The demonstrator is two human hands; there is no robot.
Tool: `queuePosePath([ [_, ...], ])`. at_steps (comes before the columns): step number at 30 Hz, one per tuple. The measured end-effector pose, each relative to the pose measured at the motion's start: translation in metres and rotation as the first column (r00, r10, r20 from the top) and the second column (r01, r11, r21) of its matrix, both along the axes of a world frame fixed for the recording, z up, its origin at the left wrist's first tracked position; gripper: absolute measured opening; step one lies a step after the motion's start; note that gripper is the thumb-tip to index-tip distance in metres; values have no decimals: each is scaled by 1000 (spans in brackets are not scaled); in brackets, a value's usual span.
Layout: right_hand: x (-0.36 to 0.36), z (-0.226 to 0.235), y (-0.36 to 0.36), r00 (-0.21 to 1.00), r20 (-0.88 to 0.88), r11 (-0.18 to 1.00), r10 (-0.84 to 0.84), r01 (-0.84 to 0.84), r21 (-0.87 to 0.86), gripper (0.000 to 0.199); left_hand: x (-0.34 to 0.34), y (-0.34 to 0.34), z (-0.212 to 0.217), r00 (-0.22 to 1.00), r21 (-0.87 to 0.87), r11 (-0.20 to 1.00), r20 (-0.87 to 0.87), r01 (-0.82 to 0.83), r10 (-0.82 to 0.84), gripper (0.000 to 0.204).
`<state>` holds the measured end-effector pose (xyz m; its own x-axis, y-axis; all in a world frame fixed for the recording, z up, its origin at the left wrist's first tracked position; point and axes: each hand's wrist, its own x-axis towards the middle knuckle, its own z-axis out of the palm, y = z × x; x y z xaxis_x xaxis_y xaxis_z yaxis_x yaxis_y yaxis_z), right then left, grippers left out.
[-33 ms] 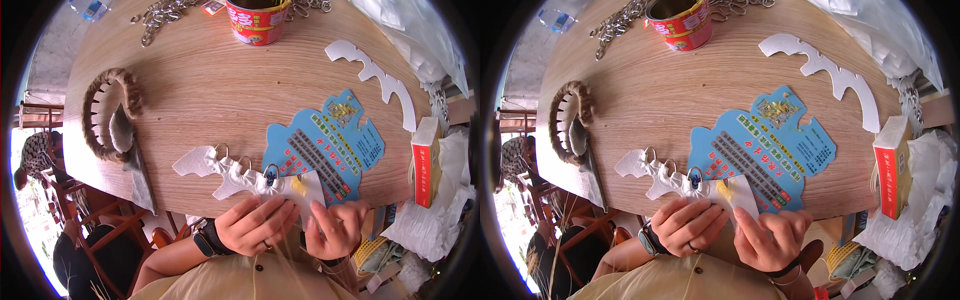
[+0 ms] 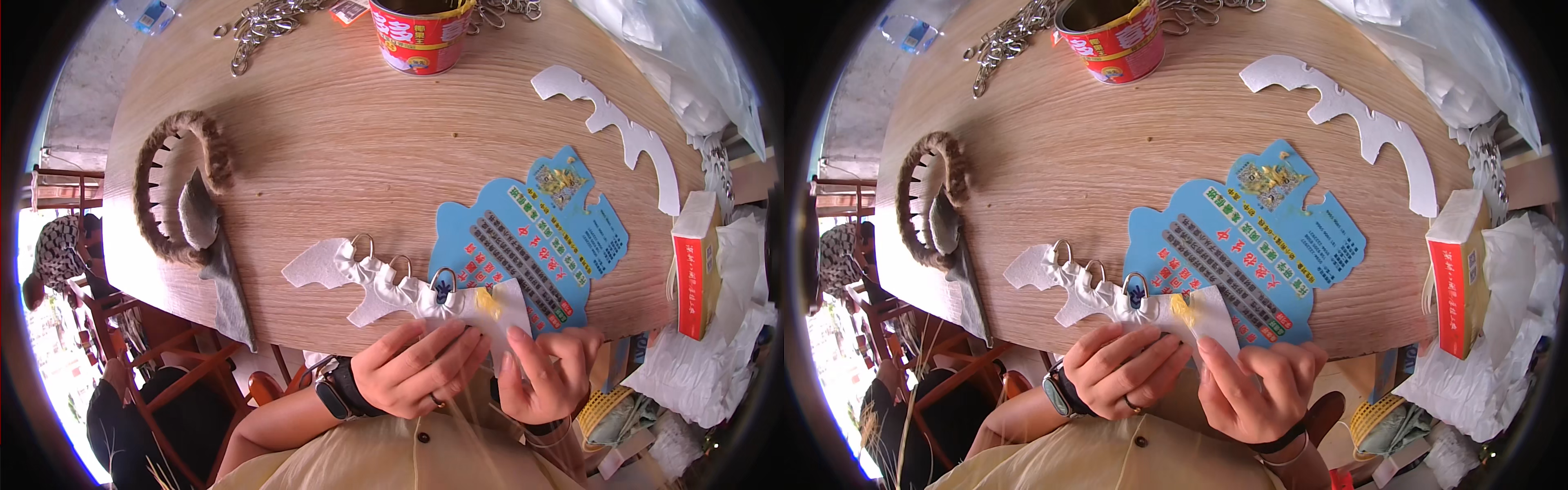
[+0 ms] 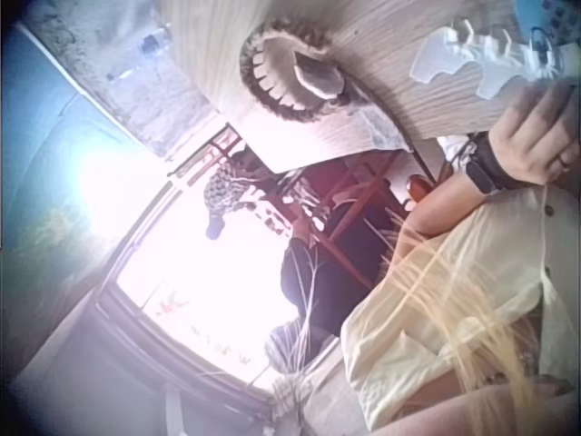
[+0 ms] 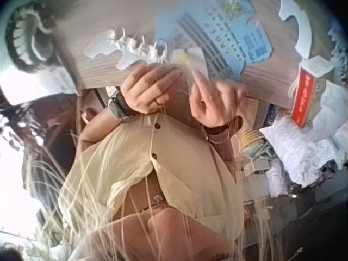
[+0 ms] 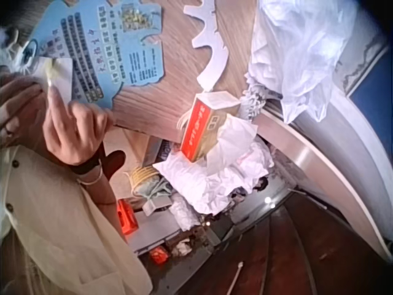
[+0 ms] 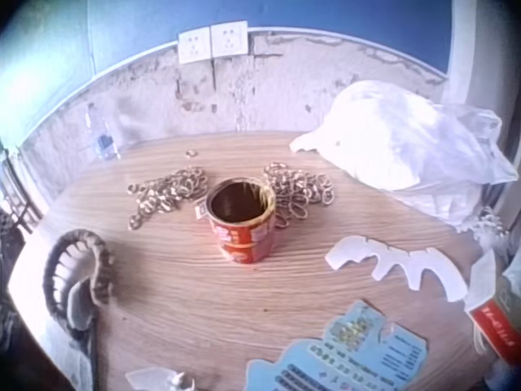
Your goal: Gluing white felt decorative components onto metal rings and connecting them.
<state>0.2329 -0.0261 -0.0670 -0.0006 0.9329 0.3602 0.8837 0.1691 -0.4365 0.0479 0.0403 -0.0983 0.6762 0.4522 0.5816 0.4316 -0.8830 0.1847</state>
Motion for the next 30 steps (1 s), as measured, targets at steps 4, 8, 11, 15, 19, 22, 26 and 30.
queuePosePath([
  [4, -1, 1, 2, 1000, 1, 1000, 2, -2, -6, 41, 0, 0, 0, 1000, -7, 1000, -4, 9, -9, 24],
  [8, 2, 4, -4, 1000, -14, 1000, 20, -20, -11, 40, 0, 2, 3, 1000, 3, 1000, -16, 15, -15, 23],
  [11, 2, 3, -4, 999, -19, 1000, 27, -27, 10, 40, 1, 2, 3, 1000, -1, 1000, -6, 7, -7, 23],
  [15, -2, 1, 1, 1000, -1, 1000, -11, 11, 0, 40, 2, 1, 1, 1000, 12, 1000, -3, 1, -1, 23],
  [19, -1, 2, 3, 1000, -5, 1000, -15, 15, 4, 39, 2, 2, 0, 1000, 4, 1000, 14, 4, -4, 22],
  [22, 3, 2, -1, 999, -12, 999, 38, -38, 8, 39, 2, 2, 2, 1000, 7, 1000, 6, -1, 1, 22],
  [26, 7, 4, -8, 1000, -12, 999, 22, -21, 28, 38, 4, 1, 1, 1000, -13, 1000, 27, -8, 8, 22],
  [30, 12, 1, -9, 1000, 6, 998, -1, 0, 63, 37, 3, 1, 2, 1000, -28, 1000, 25, 5, -4, 22],
])
